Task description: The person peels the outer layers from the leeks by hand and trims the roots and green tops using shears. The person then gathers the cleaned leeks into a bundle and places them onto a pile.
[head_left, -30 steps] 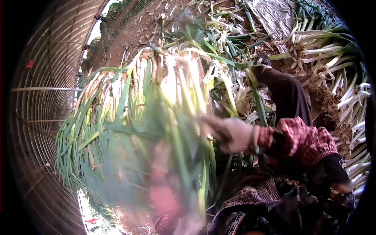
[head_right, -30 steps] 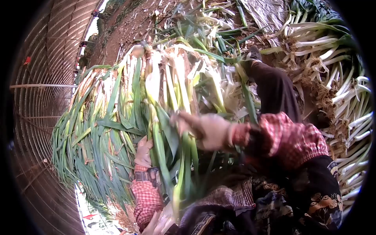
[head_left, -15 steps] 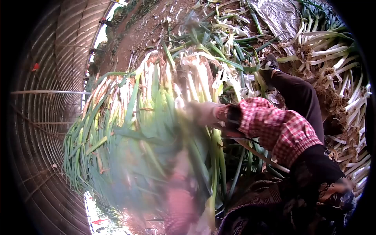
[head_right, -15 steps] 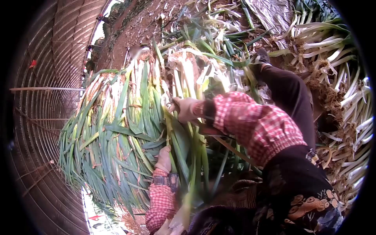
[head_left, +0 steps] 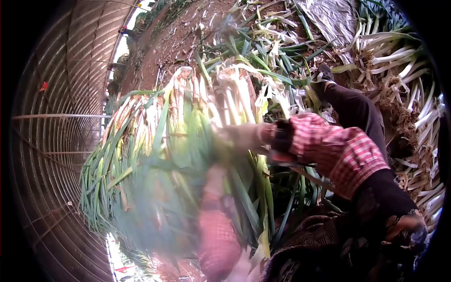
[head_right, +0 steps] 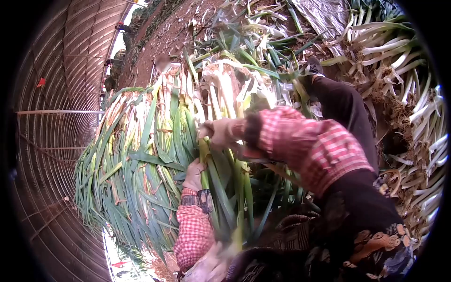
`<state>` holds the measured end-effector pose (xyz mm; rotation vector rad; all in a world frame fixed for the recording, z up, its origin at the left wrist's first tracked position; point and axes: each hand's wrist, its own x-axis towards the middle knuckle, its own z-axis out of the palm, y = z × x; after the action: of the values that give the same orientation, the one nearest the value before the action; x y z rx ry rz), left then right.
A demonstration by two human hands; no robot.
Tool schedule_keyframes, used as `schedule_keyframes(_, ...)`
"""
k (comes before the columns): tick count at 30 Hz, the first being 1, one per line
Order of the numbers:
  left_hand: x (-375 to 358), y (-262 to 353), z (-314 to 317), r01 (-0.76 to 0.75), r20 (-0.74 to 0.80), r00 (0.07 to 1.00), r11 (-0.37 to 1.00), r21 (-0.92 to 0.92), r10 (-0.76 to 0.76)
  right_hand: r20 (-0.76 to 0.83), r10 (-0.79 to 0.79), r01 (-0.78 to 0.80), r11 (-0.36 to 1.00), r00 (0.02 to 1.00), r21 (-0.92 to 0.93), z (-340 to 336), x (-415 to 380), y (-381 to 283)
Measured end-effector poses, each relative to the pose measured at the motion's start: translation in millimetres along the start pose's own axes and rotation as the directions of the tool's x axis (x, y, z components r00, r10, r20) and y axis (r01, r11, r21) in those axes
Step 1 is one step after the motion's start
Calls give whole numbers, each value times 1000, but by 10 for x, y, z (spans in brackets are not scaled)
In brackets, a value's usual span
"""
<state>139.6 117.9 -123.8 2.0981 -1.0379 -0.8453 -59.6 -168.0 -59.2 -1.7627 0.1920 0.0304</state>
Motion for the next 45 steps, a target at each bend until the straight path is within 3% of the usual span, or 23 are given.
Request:
schedule_keyframes(2,-140,1063,103,191,-40,976,935,-298,-212,-21,-94,91,990,995,-103,-135,-741,-215)
schedule_keyframes(4,-315,2217,388,270,-265,926,962,-30,-268,156,67,-61,997,985,-44,-312,-1533,-598)
schedule_keyframes(5,-279,2206,358,240,-298,938,951,195,-176,209,-79,102,990,975,-101,-262,-1725,-496)
schedule_keyframes(6,-234,2318,335,202,-310,948,889,412,-72,90,-284,291,953,955,-86,-164,-1848,-372)
schedule_keyframes(8,-200,2719,354,318,-417,908,598,736,30,52,127,-128,992,991,21,-324,-1925,-319)
schedule_keyframes(9,-94,2592,261,229,-375,923,658,718,88,-182,-69,78,996,981,41,-283,-1903,-71)
schedule_keyframes(10,10,2467,167,135,-330,933,708,693,145,-152,-44,50,998,987,37,-308,-1931,-7)
schedule_keyframes(13,174,2730,170,44,-182,983,964,262,4,65,-99,102,994,993,-41,-168,-2030,-144)
schedule_keyframes(16,273,3225,182,133,52,991,966,-223,-124,-4,45,-45,998,999,-44,-229,-1859,-188)
schedule_keyframes(18,355,3263,209,-65,182,965,846,-529,189,-120,30,-36,998,992,-46,-242,-1609,-9)
schedule_keyframes(20,567,2999,143,-75,257,717,439,-895,647,-169,70,-74,997,983,-19,-296,-1416,13)
schedule_keyframes(21,710,2491,65,-152,68,949,634,-759,308,-208,82,-83,997,975,5,-345,-1332,25)
schedule_keyframes(22,772,1965,-5,-111,-230,973,806,-582,-32,-244,95,-91,995,965,28,-381,-1260,48)
schedule_keyframes(24,572,1527,176,102,-171,979,993,-59,-111,-227,105,-106,994,968,8,-401,-1143,109)
schedule_keyframes(26,431,1265,406,265,-167,964,832,488,-209,-125,67,-71,997,990,-29,-392,-1070,158)
schedule_keyframes(29,245,1605,492,337,-116,941,910,242,-317,-222,82,-83,997,972,2,-426,-921,213)
schedule_keyframes(33,217,1816,407,256,-83,967,905,340,-243,-255,30,-28,1000,967,11,-512,-619,406)
schedule_keyframes(35,127,2196,453,352,-278,935,669,655,-220,-216,-84,70,995,973,-69,-463,-686,481)
schedule_keyframes(38,117,2400,448,472,-437,881,278,837,-180,25,41,-43,995,999,93,-389,-1234,30)
schedule_keyframes(41,130,2183,429,507,-455,860,283,814,-232,186,-51,58,998,981,-29,-42,-1624,-212)
schedule_keyframes(42,104,2147,454,519,-462,852,298,801,-245,129,-114,113,993,985,16,37,-1636,-239)
schedule_keyframes(44,45,1965,457,508,-429,860,382,772,-277,127,153,-157,987,980,23,-68,-1518,-259)
schedule_keyframes(45,4,1770,412,484,-390,874,450,751,-291,-38,22,-22,1000,999,3,62,-1393,51)
